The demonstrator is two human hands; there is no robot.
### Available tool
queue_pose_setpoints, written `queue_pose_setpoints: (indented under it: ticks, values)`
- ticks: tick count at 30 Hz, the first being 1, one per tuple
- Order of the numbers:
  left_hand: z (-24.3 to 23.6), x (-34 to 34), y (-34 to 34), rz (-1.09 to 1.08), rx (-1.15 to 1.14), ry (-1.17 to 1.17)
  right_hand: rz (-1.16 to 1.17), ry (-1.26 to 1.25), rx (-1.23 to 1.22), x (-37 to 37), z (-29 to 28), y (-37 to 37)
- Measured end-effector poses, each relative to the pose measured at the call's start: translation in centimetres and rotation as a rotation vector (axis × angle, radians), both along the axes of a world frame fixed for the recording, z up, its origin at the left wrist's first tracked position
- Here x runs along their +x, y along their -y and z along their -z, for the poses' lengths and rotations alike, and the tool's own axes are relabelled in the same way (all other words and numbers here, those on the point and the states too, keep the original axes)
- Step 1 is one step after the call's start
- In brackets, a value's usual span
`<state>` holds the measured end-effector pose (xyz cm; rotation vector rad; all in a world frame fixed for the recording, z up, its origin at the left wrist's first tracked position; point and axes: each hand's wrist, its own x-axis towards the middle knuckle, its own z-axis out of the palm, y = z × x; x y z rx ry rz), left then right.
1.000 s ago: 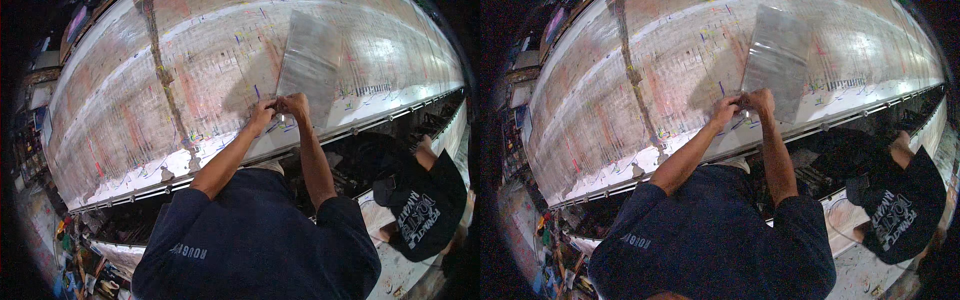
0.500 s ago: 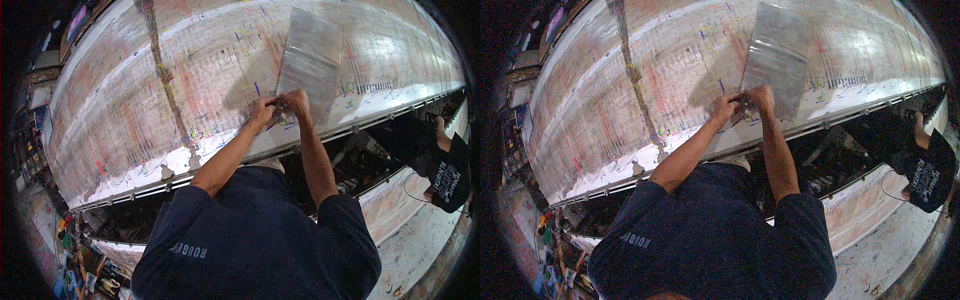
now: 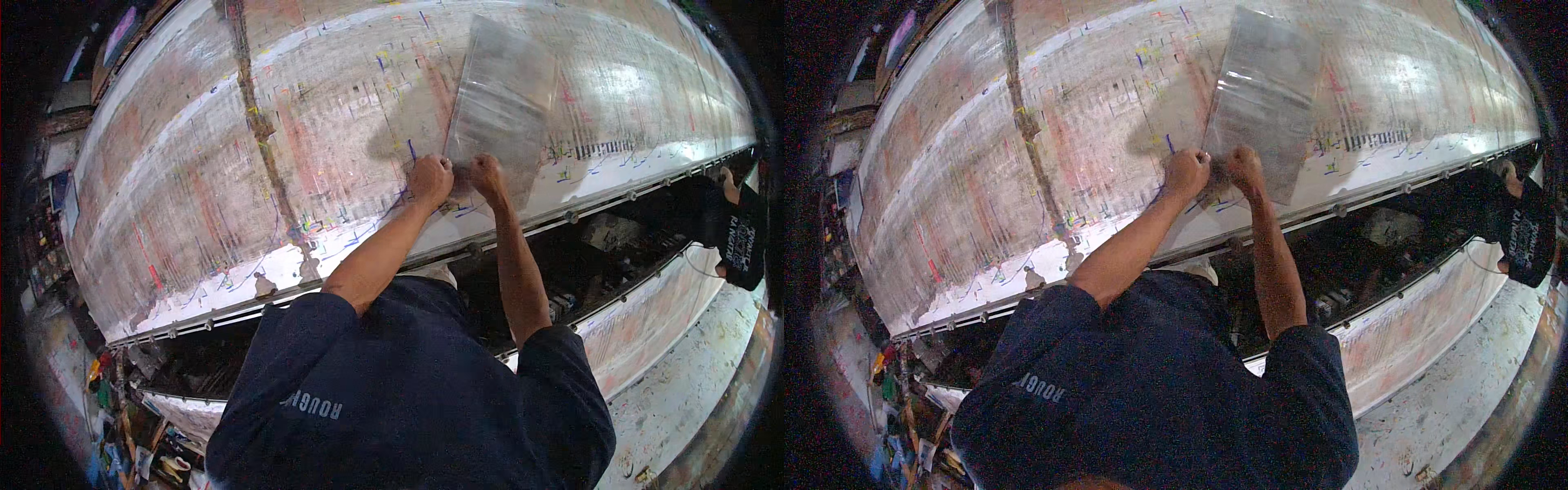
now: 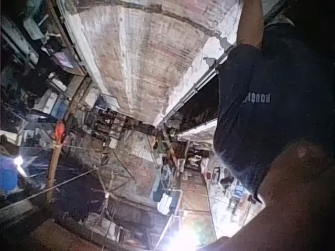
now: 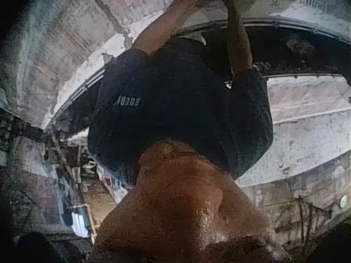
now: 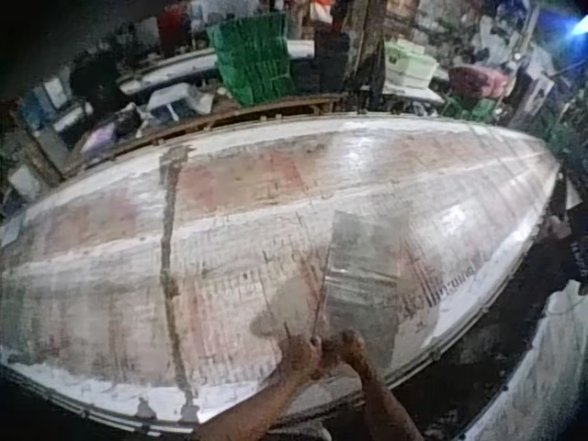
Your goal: The person performs screen printing by applying ink to a screen and using a squeegee to transfer the design onto clear plastic sheets, which are then placed on a printing table.
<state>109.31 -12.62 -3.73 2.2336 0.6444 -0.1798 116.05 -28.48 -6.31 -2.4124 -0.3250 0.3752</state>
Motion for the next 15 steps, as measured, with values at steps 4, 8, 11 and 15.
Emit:
queue_pose_setpoints:
  ticks: [4,8,11,15]
  values:
    - [0.2,-0.3,0.2,-0.028,-0.012,-0.076,-0.111,0.389,-0.312,4.5,-3.7,4.3]
    - [-0.5,-0.1,0.3,-0.016,0.061,-0.006,-0.032,0.427,-0.575,18.4,-12.4,9.5]
    - [-0.9,0.1,0.3,-0.017,0.135,0.033,-0.045,0.662,-0.688,31.6,-21.8,10.0]
    - [-0.4,0.4,0.4,-0.038,0.023,-0.138,-0.197,1.017,-0.943,42.1,-37.2,6.5]
